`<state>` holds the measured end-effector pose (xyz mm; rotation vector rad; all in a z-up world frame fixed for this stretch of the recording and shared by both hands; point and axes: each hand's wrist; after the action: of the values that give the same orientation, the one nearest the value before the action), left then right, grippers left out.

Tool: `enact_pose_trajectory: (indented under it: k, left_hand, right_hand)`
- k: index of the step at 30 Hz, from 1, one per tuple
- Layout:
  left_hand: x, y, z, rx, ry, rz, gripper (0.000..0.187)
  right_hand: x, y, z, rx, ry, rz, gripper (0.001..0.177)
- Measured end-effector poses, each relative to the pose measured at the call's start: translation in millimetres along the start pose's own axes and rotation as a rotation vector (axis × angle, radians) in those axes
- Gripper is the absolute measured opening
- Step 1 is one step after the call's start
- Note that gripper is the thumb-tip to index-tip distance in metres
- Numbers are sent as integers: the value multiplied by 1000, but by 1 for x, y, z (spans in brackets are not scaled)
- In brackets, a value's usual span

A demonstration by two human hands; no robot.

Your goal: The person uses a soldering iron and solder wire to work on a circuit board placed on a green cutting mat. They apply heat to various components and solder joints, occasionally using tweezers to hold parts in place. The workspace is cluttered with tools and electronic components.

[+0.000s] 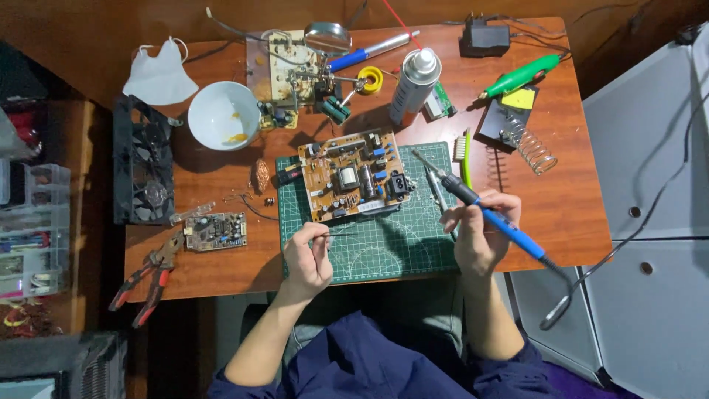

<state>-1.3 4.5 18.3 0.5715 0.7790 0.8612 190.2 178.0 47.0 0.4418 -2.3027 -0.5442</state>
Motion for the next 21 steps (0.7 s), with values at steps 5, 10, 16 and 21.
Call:
enact_pose_trajectory:
  k: [5, 10, 16, 21]
  left_hand:
    - [3, -14, -10, -83, 21, -60, 20]
    - [3, -12, -5, -200, -29, -63, 25]
    - [9, -1, 0, -146, 11, -104, 28]
    - [7, 6, 2, -6, 140, -86, 24]
  right_hand:
    - [-15, 0, 17, -52, 43, 29, 18]
    - [-20, -1, 20, -37, 14, 8, 32]
    - [7, 5, 10, -107, -180, -101, 25]
    - [2, -11, 10, -257, -236, -63, 32]
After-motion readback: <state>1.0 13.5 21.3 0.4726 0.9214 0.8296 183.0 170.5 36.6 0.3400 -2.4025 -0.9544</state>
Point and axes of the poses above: each hand's wrist, its own y-axis towards the middle knuckle, its own x-axis out of the palm, z = x × y, and after that the axes turned 14 degrees about y, right-handed
